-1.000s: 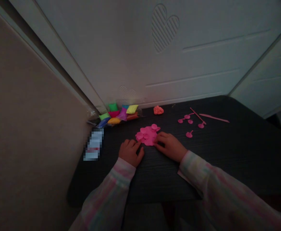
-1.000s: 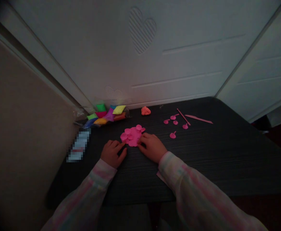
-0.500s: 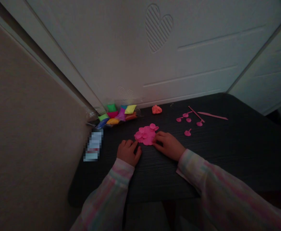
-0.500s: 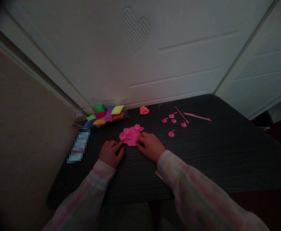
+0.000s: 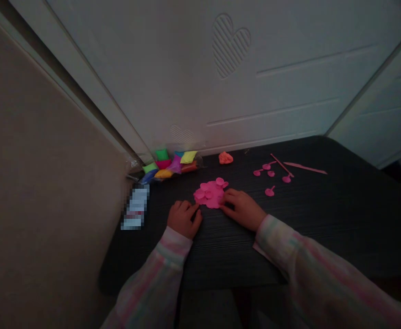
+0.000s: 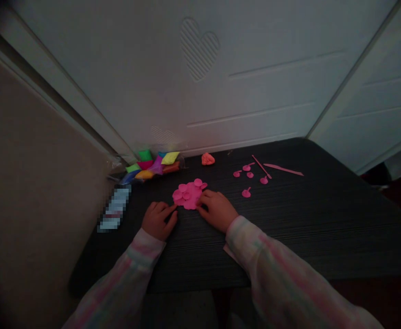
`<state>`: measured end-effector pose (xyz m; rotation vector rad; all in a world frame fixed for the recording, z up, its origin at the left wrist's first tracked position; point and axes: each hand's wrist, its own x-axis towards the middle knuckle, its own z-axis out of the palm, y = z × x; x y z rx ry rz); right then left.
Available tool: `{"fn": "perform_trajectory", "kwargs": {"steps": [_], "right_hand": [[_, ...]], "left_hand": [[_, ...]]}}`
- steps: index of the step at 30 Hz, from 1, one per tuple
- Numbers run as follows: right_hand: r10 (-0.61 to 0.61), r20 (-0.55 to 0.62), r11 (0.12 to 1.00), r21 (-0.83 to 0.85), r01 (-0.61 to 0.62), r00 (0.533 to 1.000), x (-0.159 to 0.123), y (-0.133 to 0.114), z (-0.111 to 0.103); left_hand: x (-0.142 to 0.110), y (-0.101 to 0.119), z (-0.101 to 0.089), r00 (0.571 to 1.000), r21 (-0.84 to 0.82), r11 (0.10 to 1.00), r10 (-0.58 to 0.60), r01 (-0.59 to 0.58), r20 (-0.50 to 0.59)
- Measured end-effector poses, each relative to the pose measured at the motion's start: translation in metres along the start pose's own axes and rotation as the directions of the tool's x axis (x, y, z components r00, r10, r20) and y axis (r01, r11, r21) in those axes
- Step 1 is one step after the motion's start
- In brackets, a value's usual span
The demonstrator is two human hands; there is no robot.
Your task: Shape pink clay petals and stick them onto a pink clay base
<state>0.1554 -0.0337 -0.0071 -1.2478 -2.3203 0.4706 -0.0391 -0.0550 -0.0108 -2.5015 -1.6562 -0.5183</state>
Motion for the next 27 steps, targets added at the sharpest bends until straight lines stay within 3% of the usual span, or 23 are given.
{"fn": "perform_trajectory", "kwargs": {"steps": [3,16,22,27], "right_hand": [[-0.001,0.002,1.000,-0.001,0.001,1.000,0.0001,-0.0004,-0.0008],[-0.002,0.002,1.000,0.009,0.002,1.000,-0.0005,0.0004,-0.0001],[0.001,0.005,1.000,0.004,-0.001,1.000,-0.0009,-0.0008,-0.0006],[-0.003,0.000,1.000,-0.002,0.003,1.000,-0.0008,-0.0003,-0.0002]], "left_hand": [[-0.0007,-0.0001,0.0001,0.999,-0.004,1.000,-0.025,0.025,-0.034],[0.0059,0.0034,-0.0027,0.992,0.085,0.992,-0.104,0.098,0.072],[0.0045,0.0044,-0.0028,0.990,0.073,0.988,-0.140,0.137,0.028],[0.0064,0.0046,-0.0013,0.989,0.123,0.985,-0.131,0.122,0.068]]}}
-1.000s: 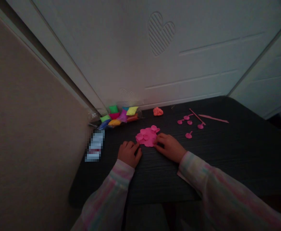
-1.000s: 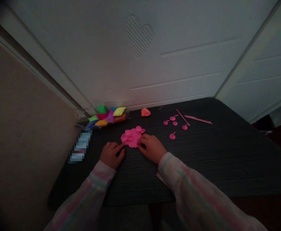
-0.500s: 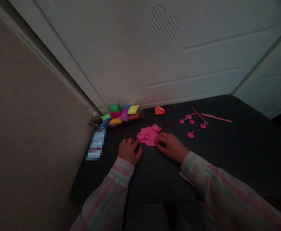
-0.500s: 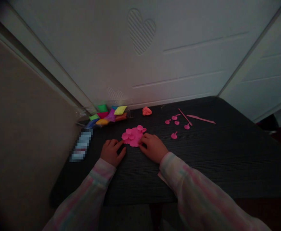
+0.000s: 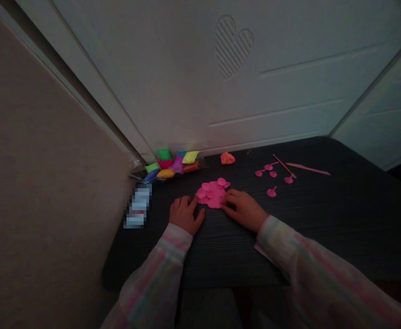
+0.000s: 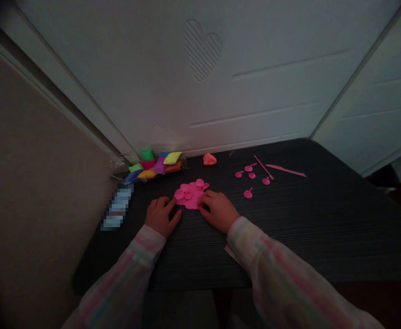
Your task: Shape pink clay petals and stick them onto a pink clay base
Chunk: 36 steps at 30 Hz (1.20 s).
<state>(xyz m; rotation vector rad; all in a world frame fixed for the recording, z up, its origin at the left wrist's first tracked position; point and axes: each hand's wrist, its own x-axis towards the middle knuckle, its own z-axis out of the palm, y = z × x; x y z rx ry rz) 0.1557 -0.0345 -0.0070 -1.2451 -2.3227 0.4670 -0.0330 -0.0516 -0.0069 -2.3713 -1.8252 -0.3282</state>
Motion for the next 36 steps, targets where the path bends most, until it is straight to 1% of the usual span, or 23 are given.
{"fn": "perform_trajectory", "kwargs": {"steps": [7,14,21,25,29,32,36], "right_hand": [[-0.001,0.000,1.000,0.005,0.001,1.000,0.000,-0.001,0.000],[0.011,-0.002,1.000,0.023,-0.011,1.000,-0.001,-0.001,-0.001],[-0.001,0.004,1.000,0.018,0.001,1.000,0.000,-0.001,-0.002],[-0.002,-0.001,1.000,0.002,0.002,1.000,0.000,0.000,0.000],[-0.012,-0.008,1.000,-0.019,0.012,1.000,0.000,0.000,0.002],[-0.039,-0.018,0.999,-0.038,0.038,0.999,-0.001,0.000,0.003],[-0.064,-0.032,0.998,-0.012,0.064,0.997,0.000,0.000,0.002]], "left_hand": [[0.004,-0.008,0.006,0.999,-0.013,0.999,0.034,-0.035,-0.027],[0.001,-0.010,0.005,0.998,-0.028,0.999,0.014,-0.015,-0.055],[0.007,-0.010,0.003,1.000,-0.006,1.000,-0.015,0.015,0.004],[0.008,-0.010,0.001,1.000,-0.010,1.000,-0.017,0.018,0.011],[0.007,-0.013,0.005,1.000,-0.048,0.999,0.007,-0.007,-0.016],[0.007,-0.016,0.010,0.999,-0.089,0.996,0.004,-0.008,-0.040],[0.006,-0.021,0.012,1.000,-0.139,0.990,0.017,-0.017,-0.001]]}}
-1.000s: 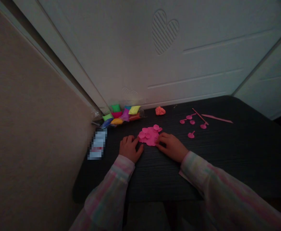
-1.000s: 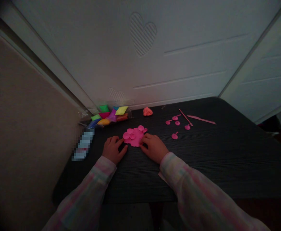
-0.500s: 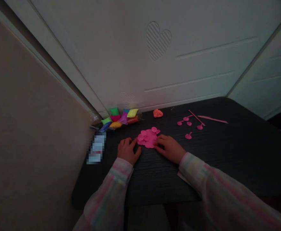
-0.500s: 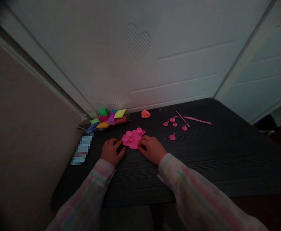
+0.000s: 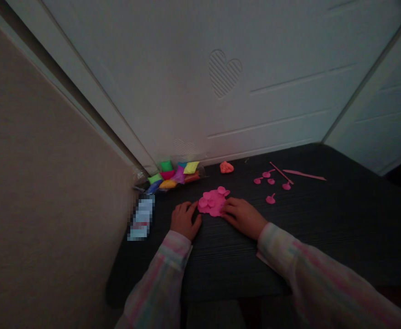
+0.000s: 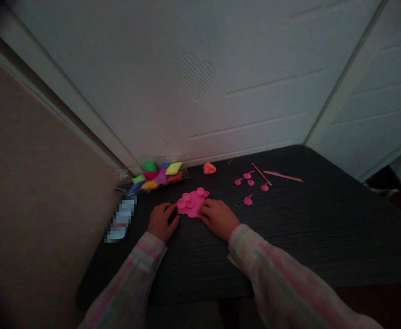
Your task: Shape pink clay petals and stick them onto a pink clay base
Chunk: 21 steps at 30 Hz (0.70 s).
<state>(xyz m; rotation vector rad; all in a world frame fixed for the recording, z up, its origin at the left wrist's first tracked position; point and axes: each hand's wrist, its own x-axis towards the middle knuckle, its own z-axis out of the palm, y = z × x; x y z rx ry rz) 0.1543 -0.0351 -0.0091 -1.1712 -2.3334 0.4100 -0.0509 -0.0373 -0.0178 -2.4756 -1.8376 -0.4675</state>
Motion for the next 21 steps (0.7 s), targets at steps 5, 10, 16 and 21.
{"fn": "perform_trajectory", "kwargs": {"steps": [5,10,16,21], "right_hand": [[0.076,-0.113,0.973,0.227,-0.049,0.991,0.001,0.003,-0.005],[0.211,-0.177,0.908,0.399,-0.126,0.961,0.005,0.008,-0.009],[0.466,-0.232,0.776,0.572,-0.268,0.854,0.009,0.019,-0.002],[0.616,-0.231,0.602,0.754,-0.261,0.753,0.013,0.026,-0.003]], "left_hand": [[0.001,-0.004,-0.002,0.999,-0.067,0.997,0.051,-0.050,0.011],[0.002,-0.003,0.000,0.996,-0.114,0.989,0.091,-0.093,-0.020],[0.015,0.010,0.005,0.998,-0.343,0.938,0.024,-0.043,-0.060],[0.046,0.021,0.011,0.964,-0.676,0.709,-0.264,0.201,0.010]]}}
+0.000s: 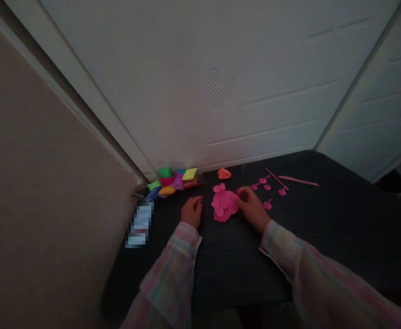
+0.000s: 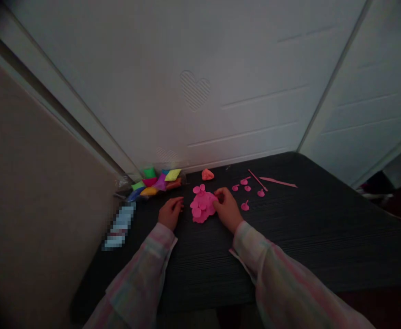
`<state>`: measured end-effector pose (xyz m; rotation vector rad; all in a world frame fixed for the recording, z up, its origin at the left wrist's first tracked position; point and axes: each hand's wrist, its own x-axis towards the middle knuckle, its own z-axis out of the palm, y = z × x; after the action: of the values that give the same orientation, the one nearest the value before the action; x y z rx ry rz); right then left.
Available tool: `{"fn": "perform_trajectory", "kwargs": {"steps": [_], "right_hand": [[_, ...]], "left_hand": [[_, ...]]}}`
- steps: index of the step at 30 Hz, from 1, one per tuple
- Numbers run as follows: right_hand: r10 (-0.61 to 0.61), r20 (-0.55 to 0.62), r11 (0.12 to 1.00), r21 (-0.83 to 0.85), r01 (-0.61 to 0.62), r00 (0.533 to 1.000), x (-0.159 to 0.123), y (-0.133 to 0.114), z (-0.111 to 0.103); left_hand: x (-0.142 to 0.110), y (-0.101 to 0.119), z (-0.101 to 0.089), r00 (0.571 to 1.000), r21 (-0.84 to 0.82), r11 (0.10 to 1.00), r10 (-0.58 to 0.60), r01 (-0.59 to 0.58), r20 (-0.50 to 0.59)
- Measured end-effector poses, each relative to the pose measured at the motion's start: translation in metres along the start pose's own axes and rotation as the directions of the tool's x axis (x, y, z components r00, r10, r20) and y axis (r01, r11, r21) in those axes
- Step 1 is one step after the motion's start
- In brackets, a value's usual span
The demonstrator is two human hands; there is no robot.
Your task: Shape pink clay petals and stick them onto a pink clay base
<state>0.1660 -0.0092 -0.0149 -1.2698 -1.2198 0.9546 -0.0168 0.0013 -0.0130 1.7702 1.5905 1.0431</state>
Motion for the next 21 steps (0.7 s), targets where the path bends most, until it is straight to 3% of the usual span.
{"fn": "perform_trajectory", "kwargs": {"steps": [3,6,8,13,21], "right_hand": [[0.066,0.003,0.992,0.110,-0.066,0.998,0.004,-0.003,0.001],[0.094,0.020,0.969,0.229,-0.096,0.995,0.009,-0.004,0.006],[0.117,0.021,0.944,0.309,-0.118,0.993,0.013,-0.003,0.010],[0.192,0.106,0.867,0.447,-0.219,0.976,0.018,0.000,0.017],[0.240,0.281,0.785,0.507,-0.355,0.929,0.012,-0.009,0.016]], "left_hand": [[0.014,0.003,0.005,0.970,-0.279,0.932,-0.202,0.232,0.134],[0.020,0.004,0.004,0.935,-0.411,0.857,-0.198,0.312,0.295],[0.021,0.003,0.002,0.925,-0.425,0.850,-0.169,0.311,0.340],[0.023,-0.003,-0.001,0.933,-0.462,0.833,-0.162,0.303,0.321],[0.021,-0.005,0.000,0.929,-0.667,0.649,-0.215,0.365,0.300]]}}
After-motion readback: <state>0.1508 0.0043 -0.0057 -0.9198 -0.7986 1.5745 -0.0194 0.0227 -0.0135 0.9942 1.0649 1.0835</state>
